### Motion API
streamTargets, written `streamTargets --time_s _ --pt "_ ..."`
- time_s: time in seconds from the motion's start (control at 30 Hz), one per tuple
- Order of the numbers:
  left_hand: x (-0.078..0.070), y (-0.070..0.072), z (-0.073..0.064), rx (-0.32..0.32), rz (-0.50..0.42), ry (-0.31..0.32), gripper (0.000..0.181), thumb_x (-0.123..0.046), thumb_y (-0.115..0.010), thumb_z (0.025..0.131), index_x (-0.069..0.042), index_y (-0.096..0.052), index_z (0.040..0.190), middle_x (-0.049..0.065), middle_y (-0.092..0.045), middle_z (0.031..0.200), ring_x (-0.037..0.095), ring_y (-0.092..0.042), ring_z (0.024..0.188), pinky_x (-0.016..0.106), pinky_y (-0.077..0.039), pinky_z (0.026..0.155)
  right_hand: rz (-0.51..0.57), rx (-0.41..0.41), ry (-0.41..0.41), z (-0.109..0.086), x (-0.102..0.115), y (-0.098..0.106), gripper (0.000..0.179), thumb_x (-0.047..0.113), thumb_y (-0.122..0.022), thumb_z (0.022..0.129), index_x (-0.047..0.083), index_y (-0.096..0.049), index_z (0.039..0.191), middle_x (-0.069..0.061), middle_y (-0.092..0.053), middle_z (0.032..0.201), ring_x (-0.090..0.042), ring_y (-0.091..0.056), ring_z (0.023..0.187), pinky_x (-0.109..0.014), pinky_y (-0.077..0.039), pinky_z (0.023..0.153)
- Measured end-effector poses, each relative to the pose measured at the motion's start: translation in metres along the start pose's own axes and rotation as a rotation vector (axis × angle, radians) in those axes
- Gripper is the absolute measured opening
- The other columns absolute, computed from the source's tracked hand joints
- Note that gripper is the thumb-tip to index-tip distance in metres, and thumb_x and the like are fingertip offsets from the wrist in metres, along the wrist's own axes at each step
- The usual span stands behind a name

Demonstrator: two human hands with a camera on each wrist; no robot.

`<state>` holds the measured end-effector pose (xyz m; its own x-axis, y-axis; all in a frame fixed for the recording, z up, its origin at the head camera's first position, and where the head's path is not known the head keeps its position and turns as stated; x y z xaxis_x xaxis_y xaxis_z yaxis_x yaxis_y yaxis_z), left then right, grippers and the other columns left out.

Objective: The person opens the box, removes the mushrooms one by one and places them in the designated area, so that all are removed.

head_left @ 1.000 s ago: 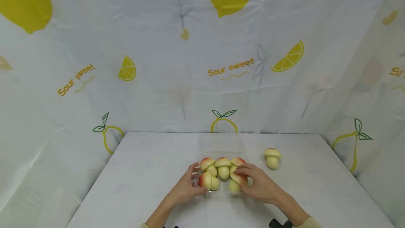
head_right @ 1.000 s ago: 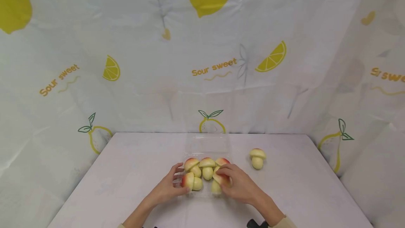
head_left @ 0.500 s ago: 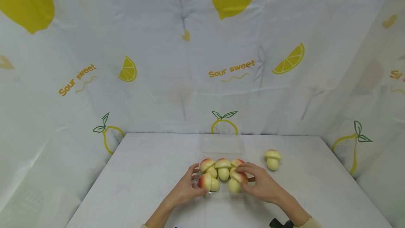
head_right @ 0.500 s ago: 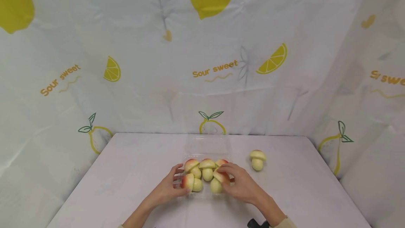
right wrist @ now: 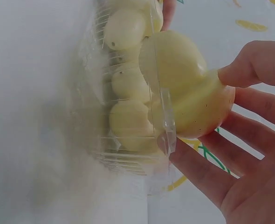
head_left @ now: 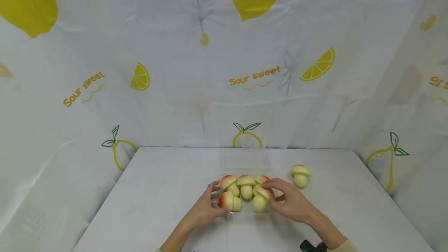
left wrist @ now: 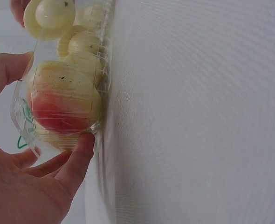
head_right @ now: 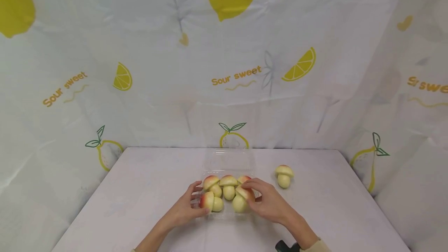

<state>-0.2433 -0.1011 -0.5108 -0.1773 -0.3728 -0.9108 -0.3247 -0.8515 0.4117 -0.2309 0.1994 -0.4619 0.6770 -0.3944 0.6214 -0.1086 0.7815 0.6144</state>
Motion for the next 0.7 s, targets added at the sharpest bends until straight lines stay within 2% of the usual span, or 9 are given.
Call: streamTargets --time_s 0.27,0.47,0.7 --pt "0.001 0.000 0.000 -0.001 0.003 0.002 0.095 -0.027 -0.084 0.080 -0.005 -0.029 0.155 0.019 -0.045 0.147 0.039 -0.051 0.129 0.046 -0.050 0.098 0.001 -0.037 0.010 0.000 0.004 0.011 0.041 -0.008 -0.074 0.084 0.010 -0.069 0.121 -0.017 -0.066 0.122 -0.016 -0.063 0.113 -0.029 -0.060 0.065" --pt "0.001 0.000 0.000 -0.005 0.000 0.004 0.095 -0.026 -0.085 0.080 -0.005 -0.029 0.155 0.019 -0.045 0.147 0.039 -0.051 0.129 0.045 -0.050 0.097 0.005 -0.037 -0.015 -0.001 0.002 0.023 0.044 -0.012 -0.071 0.084 0.011 -0.069 0.122 -0.012 -0.067 0.123 -0.011 -0.063 0.111 -0.030 -0.061 0.065" --pt "0.000 0.000 0.000 -0.001 0.005 0.003 0.095 -0.026 -0.085 0.080 -0.004 -0.029 0.155 0.020 -0.045 0.147 0.040 -0.051 0.129 0.047 -0.050 0.098 -0.045 -0.057 -0.012 -0.003 0.001 0.038 0.044 -0.014 -0.071 0.082 0.006 -0.069 0.121 -0.012 -0.068 0.121 -0.006 -0.062 0.109 -0.030 -0.061 0.066"
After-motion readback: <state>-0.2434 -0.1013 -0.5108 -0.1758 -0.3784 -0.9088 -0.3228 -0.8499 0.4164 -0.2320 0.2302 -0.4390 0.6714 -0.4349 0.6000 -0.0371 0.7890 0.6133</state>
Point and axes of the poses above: each hand's wrist, its own z-axis towards the middle knuckle, its own y-axis out of the back of the hand, x = y × z, the point moved 2 cm from there along z, towards the middle knuckle
